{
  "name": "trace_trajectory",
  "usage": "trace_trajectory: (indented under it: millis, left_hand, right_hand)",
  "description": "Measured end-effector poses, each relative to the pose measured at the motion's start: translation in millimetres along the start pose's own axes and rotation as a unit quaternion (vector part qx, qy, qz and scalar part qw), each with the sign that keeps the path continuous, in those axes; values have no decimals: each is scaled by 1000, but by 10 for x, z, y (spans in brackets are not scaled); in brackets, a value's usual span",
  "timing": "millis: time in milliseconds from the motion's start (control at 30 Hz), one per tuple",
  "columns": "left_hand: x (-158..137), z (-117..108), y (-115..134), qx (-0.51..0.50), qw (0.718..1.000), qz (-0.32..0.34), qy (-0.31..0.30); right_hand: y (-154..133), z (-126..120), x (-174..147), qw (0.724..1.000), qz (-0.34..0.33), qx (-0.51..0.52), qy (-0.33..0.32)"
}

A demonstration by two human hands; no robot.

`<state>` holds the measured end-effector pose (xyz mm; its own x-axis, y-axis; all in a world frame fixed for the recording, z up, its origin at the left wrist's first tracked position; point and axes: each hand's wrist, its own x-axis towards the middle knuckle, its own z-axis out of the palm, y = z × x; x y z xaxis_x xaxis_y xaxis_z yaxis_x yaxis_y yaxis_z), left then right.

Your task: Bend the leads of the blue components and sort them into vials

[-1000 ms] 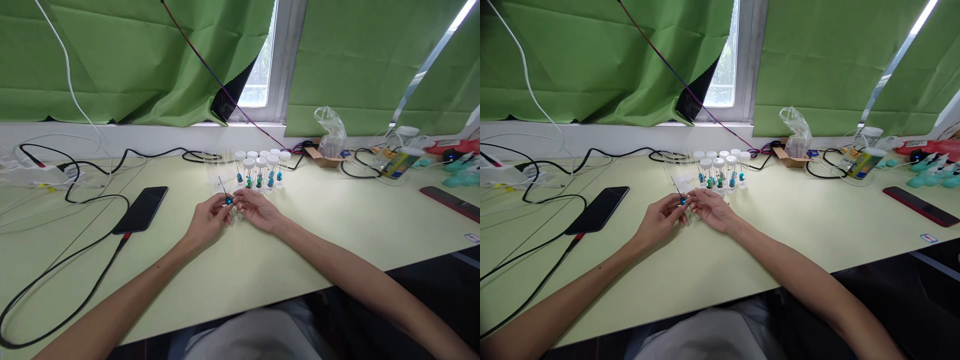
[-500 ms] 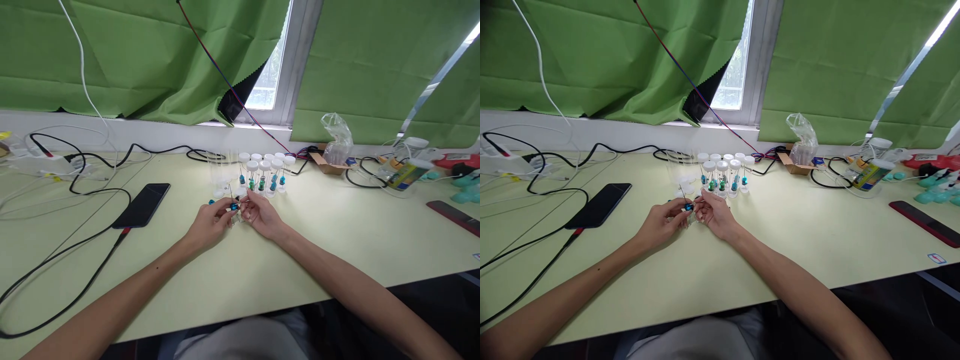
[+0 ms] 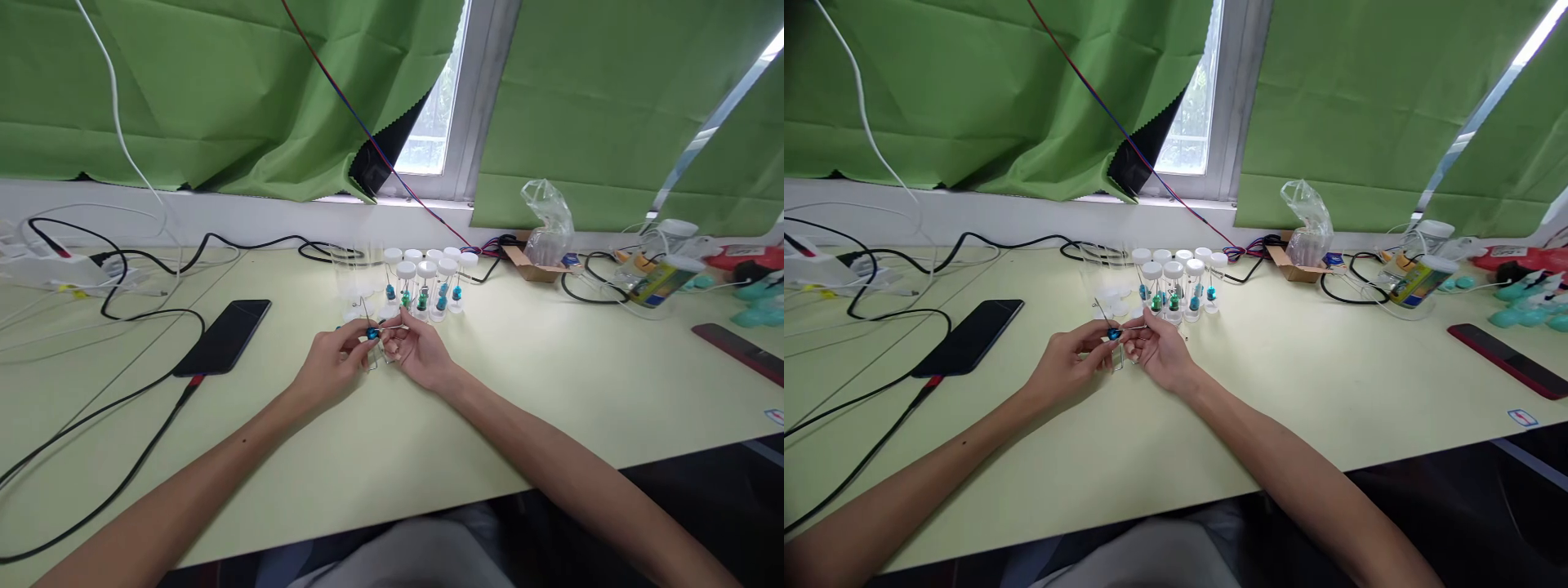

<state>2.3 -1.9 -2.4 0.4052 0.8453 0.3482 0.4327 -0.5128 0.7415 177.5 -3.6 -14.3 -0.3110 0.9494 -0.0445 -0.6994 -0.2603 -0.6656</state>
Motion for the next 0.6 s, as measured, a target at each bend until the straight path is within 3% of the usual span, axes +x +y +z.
trace_trajectory:
  millis: [600]
  left_hand:
    - [-25, 68, 4, -57, 998, -27, 4]
  right_hand:
    - [-5, -96, -11, 999, 15, 25, -44]
